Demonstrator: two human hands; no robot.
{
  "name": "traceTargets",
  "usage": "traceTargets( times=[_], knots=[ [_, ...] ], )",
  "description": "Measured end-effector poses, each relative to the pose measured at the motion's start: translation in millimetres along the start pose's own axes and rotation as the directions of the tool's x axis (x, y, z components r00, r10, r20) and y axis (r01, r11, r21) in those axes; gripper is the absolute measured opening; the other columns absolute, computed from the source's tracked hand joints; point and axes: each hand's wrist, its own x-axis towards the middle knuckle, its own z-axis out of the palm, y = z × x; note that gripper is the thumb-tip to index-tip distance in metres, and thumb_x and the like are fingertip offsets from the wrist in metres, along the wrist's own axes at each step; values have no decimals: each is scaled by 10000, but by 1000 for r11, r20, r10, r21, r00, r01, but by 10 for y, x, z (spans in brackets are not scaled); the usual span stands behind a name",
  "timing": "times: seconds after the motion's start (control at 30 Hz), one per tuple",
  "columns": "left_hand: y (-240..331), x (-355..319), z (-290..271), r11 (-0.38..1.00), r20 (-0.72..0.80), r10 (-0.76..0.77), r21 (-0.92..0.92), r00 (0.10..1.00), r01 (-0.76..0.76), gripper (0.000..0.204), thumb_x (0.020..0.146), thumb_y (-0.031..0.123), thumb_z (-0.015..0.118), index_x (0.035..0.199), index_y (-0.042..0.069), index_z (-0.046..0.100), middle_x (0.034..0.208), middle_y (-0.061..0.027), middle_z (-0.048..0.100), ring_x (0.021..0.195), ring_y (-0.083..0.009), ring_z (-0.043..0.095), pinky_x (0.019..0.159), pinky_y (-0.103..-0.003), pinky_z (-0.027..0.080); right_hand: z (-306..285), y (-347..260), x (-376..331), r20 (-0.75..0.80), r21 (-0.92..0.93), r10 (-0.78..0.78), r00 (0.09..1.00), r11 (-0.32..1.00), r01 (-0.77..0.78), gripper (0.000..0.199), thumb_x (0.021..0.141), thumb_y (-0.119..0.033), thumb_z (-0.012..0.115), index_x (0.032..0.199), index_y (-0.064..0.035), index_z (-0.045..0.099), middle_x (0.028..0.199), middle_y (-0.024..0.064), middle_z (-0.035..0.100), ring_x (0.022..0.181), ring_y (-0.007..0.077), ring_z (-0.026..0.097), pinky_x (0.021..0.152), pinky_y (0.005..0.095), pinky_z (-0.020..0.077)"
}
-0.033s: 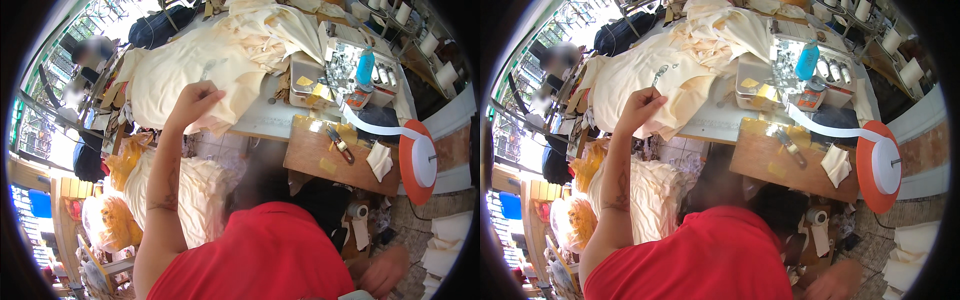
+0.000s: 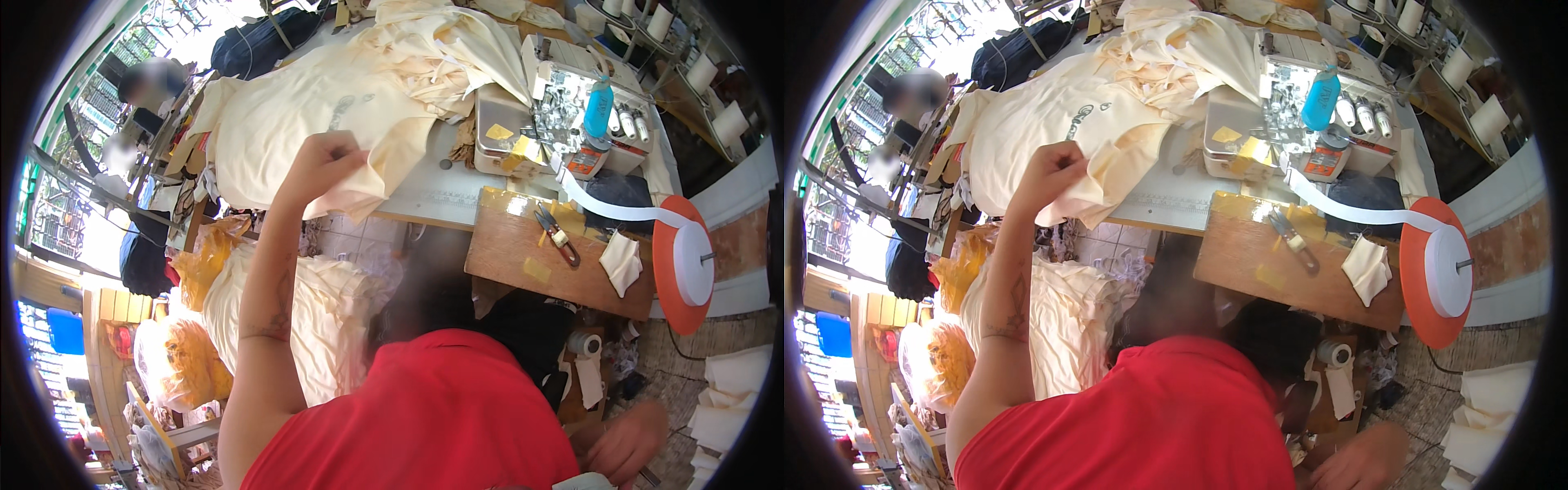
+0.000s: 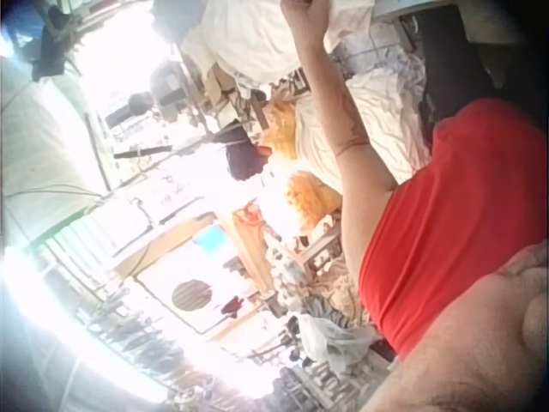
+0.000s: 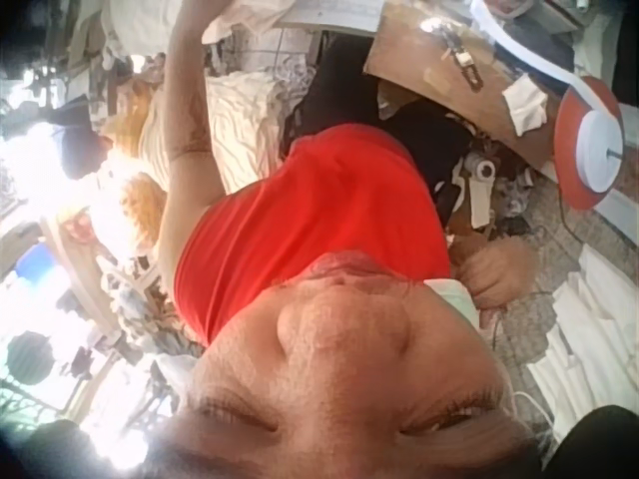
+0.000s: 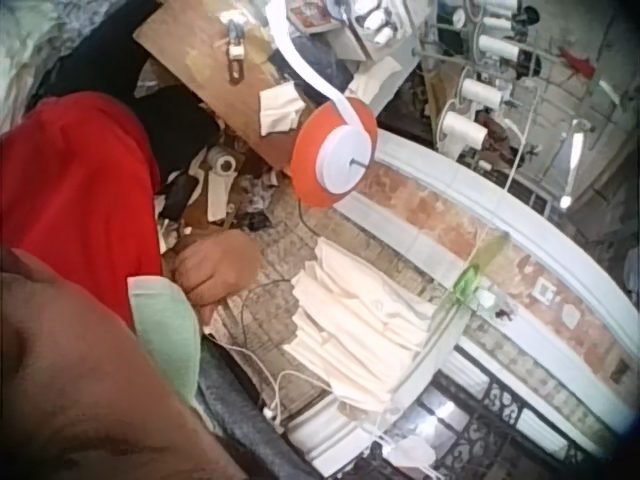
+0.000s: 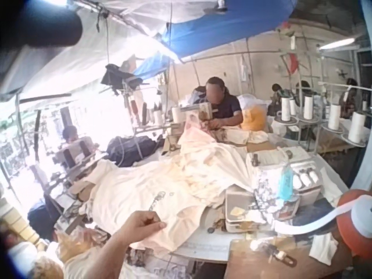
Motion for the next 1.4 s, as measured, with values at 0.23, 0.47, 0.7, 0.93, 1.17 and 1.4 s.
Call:
traceTargets(
  times=[0.23,0.47,0.7,0.93,1.17,1.4],
  knots=[
    [-99,287,-370,972,-32,194,140,980,-188,168,979,100,632,1042,-46,688,849,3,669,755,-81,598,736,-254,510,-63,41,38,14,115,-68,998,991,66,315,934,-275,738,966,33,683,956,214,695,808,373,674,714,471,528],
    [-81,704,-671,998,-275,48,56,960,-34,237,1011,235,562,1088,27,644,861,-14,645,768,-80,568,722,-269,476,-115,152,-23,43,68,-6,999,998,3,394,1040,-298,579,1060,81,683,1087,258,696,835,341,681,754,465,544],
    [788,437,-771,953,-516,295,217,804,-210,249,1055,268,539,1060,27,599,783,23,549,711,-70,504,631,-230,420,-377,956,-562,-589,532,153,794,812,238,603,1098,-427,386,946,71,690,762,240,670,506,232,558,538,381,495],
    [1296,-770,-473,977,-124,111,198,986,-85,202,1042,216,560,1030,19,606,751,-1,519,680,-63,504,582,-255,393,-744,2214,467,-476,870,841,257,492,0,706,1048,-595,365,1132,45,653,947,246,714,372,64,384,374,229,317],
    [380,-331,-202,969,350,14,228,937,-99,297,902,159,721,1176,56,669,1024,-57,731,828,-168,680,735,-310,537,-1305,3037,995,-754,655,655,-43,755,23,424,962,-460,671,947,-38,639,742,43,644,441,92,425,481,317,399],
    [597,-113,436,795,481,235,405,844,-452,571,671,322,903,1157,133,672,1021,-42,714,1016,-293,674,1181,-500,318,-747,2077,925,-954,-148,89,285,688,-710,179,962,-149,679,1058,0,700,814,70,689,700,164,659,640,321,517]
  ],
)
